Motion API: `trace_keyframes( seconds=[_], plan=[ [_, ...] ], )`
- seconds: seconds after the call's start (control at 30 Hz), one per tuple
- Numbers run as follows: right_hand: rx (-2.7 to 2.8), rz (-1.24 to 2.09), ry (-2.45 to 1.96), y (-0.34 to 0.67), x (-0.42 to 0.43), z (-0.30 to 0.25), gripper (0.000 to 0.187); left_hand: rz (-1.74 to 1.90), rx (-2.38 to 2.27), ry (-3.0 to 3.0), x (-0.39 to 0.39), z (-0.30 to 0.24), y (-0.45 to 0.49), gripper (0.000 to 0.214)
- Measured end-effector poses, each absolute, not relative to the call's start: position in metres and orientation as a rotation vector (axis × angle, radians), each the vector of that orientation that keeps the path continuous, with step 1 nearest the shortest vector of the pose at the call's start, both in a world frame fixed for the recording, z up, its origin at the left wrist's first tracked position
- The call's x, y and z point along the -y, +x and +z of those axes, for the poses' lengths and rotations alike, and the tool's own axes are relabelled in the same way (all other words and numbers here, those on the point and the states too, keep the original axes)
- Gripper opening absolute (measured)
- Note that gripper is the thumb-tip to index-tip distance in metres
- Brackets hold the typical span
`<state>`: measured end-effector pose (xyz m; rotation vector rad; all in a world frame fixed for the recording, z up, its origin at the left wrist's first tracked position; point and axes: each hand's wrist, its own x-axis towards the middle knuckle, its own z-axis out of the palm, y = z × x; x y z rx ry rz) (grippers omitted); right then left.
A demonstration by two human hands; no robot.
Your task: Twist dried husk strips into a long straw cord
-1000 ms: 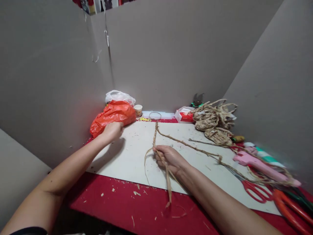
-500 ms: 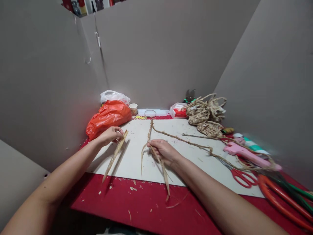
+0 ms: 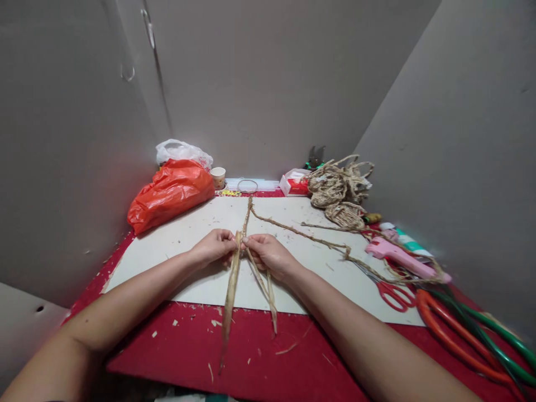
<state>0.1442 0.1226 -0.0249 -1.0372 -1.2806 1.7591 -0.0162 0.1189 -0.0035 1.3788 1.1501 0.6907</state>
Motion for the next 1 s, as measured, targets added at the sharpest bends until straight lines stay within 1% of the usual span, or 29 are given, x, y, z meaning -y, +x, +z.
trace_keyframes(
  seconds=[0.13,0.23,0.5,0.7,0.8,1.0],
  plan=[
    [1.439,1.488,-1.156,0.143,-0.124,-0.032,0.031,0.733,-1.112,1.404,-0.118,-0.009,-0.019,0.035],
    [1.551,1.35,-1.166,0.142,-0.124,-0.039,0.034,0.725,-1.06,1.404,-0.118,-0.013,-0.02,0.031],
    [1.569,1.408,-1.184,0.144,-0.122,-0.037,0.037,0.723,-1.065,1.349,-0.116,-0.014,-0.016,0.015],
    [1.526,1.509,-1.143,0.143,-0.12,-0.033,0.037,0.813,-1.067,1.336,-0.117,-0.015,-0.015,0.009],
    [1.544,1.482,-1.166,0.144,-0.121,-0.035,0.037,0.844,-1.073,1.342,-0.118,-0.017,-0.015,0.007],
    [1.599,1.405,-1.205,0.146,-0.125,-0.043,0.037,0.782,-1.087,1.306,-0.12,-0.017,-0.015,0.005]
  ],
)
